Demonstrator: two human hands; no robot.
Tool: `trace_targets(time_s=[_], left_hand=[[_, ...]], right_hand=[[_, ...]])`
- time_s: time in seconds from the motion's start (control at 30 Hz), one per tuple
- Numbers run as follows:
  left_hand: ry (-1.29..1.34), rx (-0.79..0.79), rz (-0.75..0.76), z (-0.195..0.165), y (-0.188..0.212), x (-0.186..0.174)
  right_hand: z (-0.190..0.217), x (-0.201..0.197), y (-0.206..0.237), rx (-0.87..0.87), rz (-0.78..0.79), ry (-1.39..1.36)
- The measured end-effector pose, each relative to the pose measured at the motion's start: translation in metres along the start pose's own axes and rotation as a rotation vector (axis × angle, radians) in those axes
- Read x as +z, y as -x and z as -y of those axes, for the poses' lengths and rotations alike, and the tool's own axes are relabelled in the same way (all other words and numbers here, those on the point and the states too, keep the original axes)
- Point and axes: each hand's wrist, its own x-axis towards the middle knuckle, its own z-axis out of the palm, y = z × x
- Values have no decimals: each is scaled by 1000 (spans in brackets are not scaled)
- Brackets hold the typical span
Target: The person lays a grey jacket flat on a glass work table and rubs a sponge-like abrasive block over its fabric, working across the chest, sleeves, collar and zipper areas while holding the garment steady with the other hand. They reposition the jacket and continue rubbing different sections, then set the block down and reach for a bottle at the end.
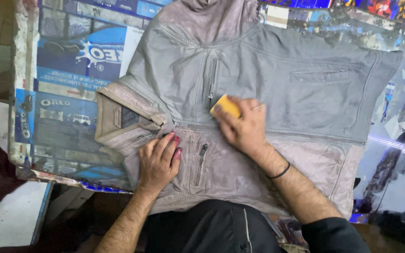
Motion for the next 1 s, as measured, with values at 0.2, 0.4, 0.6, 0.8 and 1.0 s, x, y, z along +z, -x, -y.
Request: trace_targets(time_s=[0.2, 0.4, 0.6, 0.8, 1.0], left_hand=[[-5, 0, -7, 1, -2, 0], [12, 10, -15, 3, -2, -1], [3, 8, -4, 10, -2, 2], [16, -7, -5, 15, -2, 1], [58, -11, -13, 18, -6, -3]], right_hand=[[-21, 19, -5, 192, -67, 76], [-35, 42, -43, 165, -127, 100], [-29, 63, -70, 213, -141, 28], [-19, 85, -89, 325, -195, 80], [-7, 93, -101, 377, -218, 57]])
